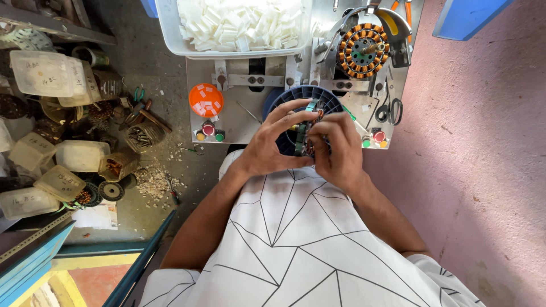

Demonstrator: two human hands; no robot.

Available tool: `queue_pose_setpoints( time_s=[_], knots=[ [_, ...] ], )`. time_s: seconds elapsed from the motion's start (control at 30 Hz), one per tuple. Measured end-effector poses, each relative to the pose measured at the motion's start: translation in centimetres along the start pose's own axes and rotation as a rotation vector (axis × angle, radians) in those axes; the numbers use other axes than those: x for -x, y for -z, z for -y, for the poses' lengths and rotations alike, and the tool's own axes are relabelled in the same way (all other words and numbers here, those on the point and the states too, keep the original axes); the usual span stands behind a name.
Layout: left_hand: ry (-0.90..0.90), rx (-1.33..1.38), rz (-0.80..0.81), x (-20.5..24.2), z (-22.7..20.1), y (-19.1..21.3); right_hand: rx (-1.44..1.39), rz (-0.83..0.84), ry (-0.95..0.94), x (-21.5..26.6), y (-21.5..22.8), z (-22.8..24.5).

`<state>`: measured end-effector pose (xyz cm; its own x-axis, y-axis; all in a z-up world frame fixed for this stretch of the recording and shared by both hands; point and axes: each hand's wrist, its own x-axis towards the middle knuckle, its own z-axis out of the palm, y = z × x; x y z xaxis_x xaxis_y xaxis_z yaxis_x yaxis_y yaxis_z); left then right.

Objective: The person assembles a motor stator by inserting white plastic spacers into the slots of a copper-wound core. They use a green screwdriver to adjust components and a pair of scissors to trim excess material. The person retrieves spacers from a plastic container and places them into the stator slots one by one.

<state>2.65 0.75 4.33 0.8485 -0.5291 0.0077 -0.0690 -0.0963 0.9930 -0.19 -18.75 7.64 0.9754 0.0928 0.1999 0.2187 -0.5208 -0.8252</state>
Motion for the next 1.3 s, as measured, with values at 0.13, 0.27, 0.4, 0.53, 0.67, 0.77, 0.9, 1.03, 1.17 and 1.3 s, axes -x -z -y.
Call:
queue_pose_setpoints(
  time_s=[0.13, 0.27, 0.4, 0.53, 0.67, 0.77, 0.9, 1.03, 1.17, 1.3],
  knots=[
    [-0.025, -0.067, 0.003, -0.2, 0.0, -0.1, 0.015, -0.126, -0.023, 0.6, 1.3, 0.1],
    [0.039, 0.035, 0.065, -0.5, -0.2, 0.5, -0.068, -0.144, 0.127, 1.0, 2.1, 1.2],
    [-0.002, 0.063, 0.102, -1.0, -0.3, 1.6, -0.365, -0.216, -0.197, 0.9, 2.2, 1.0],
    [-0.116, -0.061, -0.036, -1.2, -1.8, 2.4, -0.496, -0.26, -0.339, 1.6, 1.5, 2.2],
    [-0.157, -0.056, -0.041, -0.8, -4.0, 3.7, -0.454, -0.189, -0.403, 1.8, 0.2, 5.1],
    [-0.168, -0.004, 0.047, -0.9, -4.7, 5.0, -0.407, -0.191, -0.348, 1.0, -1.4, 7.2],
    [-0.187, -0.043, -0.044, -0.8, -4.5, 7.7, -0.28, -0.273, -0.236, -0.8, -3.3, 8.9],
    [-0.276, -0.26, -0.574, -2.4, -0.3, 11.3, -0.158, -0.632, 0.195, -4.4, -5.6, 8.1],
    [0.208, -0.062, -0.943, -3.3, 5.6, 16.5, 0.161, -0.347, 0.126, -8.3, -4.9, 7.7],
    [0.462, 0.365, -0.837, -3.3, 10.1, 17.8, 0.138, -0.157, 0.059, -7.4, -4.7, 8.7]
  ],
)
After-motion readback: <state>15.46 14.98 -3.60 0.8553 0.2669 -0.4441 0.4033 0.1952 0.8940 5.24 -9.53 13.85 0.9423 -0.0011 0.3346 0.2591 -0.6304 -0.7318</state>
